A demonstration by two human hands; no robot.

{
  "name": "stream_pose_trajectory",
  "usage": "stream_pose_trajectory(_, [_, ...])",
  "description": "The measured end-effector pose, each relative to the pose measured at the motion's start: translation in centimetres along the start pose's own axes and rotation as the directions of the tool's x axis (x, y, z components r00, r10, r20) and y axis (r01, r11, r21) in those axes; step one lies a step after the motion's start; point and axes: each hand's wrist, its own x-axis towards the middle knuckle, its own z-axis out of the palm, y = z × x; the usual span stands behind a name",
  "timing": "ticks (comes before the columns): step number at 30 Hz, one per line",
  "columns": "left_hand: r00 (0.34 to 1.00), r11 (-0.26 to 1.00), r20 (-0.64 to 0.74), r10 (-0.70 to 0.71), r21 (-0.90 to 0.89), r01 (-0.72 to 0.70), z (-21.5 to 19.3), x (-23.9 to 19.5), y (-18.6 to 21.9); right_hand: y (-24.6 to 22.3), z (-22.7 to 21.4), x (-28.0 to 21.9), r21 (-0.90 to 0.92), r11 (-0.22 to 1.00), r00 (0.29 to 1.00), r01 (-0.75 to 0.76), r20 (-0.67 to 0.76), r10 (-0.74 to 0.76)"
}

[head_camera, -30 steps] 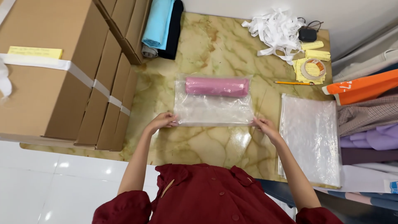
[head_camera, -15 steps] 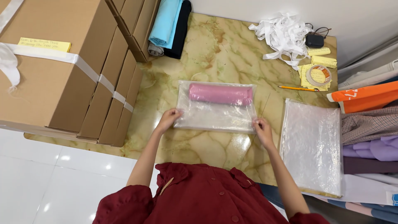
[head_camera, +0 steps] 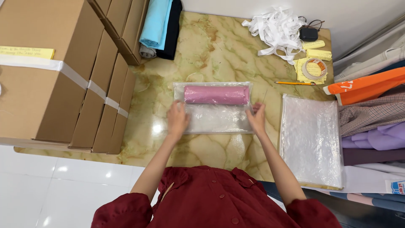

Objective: The person places a rolled pink garment into a clear plastic bag and seals it. They then place the packaged item into a cardboard box, close the lid, and tie a white ribbon around the box to secure it.

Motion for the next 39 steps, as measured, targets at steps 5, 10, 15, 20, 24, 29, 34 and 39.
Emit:
stream_pose_trajectory(5, [0.93, 0.975, 0.293, 0.221, -0.045, -0.217, 3.6, 0.2, 3.6, -3.5, 1.5, 5.3, 0.166, 0.932, 0.947, -0.322, 0.041, 0.32])
stream_pose_trajectory(10, [0.9, 0.979, 0.387, 0.201, -0.055, -0.195, 3.5, -0.2, 4.4, -4.1, 2.6, 6.1, 0.248, 0.961, 0.993, -0.119, 0.003, 0.122])
stream_pose_trajectory(15, [0.846, 0.97, 0.513, 0.145, 0.097, -0.225, 5.2, 0.4, 3.6, 2.6, 4.1, 7.3, 0.347, 0.935, 0.997, -0.07, 0.052, 0.055])
stream_pose_trajectory(20, [0.846, 0.974, 0.517, 0.13, 0.093, -0.207, 5.4, 0.4, 3.9, -4.1, 2.6, 5.9, 0.363, 0.921, 0.985, -0.138, 0.149, 0.089])
stream_pose_trajectory(24, [0.857, 0.96, 0.475, 0.199, 0.08, -0.268, 5.6, 0.5, 4.5, -0.9, 4.0, 8.3, 0.413, 0.896, 0.982, -0.163, 0.152, 0.109])
stream_pose_trajectory(29, [0.831, 0.931, 0.45, 0.327, -0.004, -0.364, 8.6, 0.9, 3.3, 0.6, 6.4, 7.1, 0.331, 0.943, 0.994, -0.023, -0.094, 0.057])
stream_pose_trajectory(34, [0.819, 0.917, 0.45, 0.356, 0.002, -0.399, 9.3, 1.3, 2.4, -6.7, 7.7, -0.2, -0.476, 0.828, 0.856, 0.298, -0.251, -0.452])
stream_pose_trajectory(39, [0.822, 0.904, 0.423, 0.38, 0.02, -0.428, 9.0, 1.0, 1.5, -5.2, 9.2, -2.3, -0.439, 0.477, 0.647, 0.761, 0.558, -0.52])
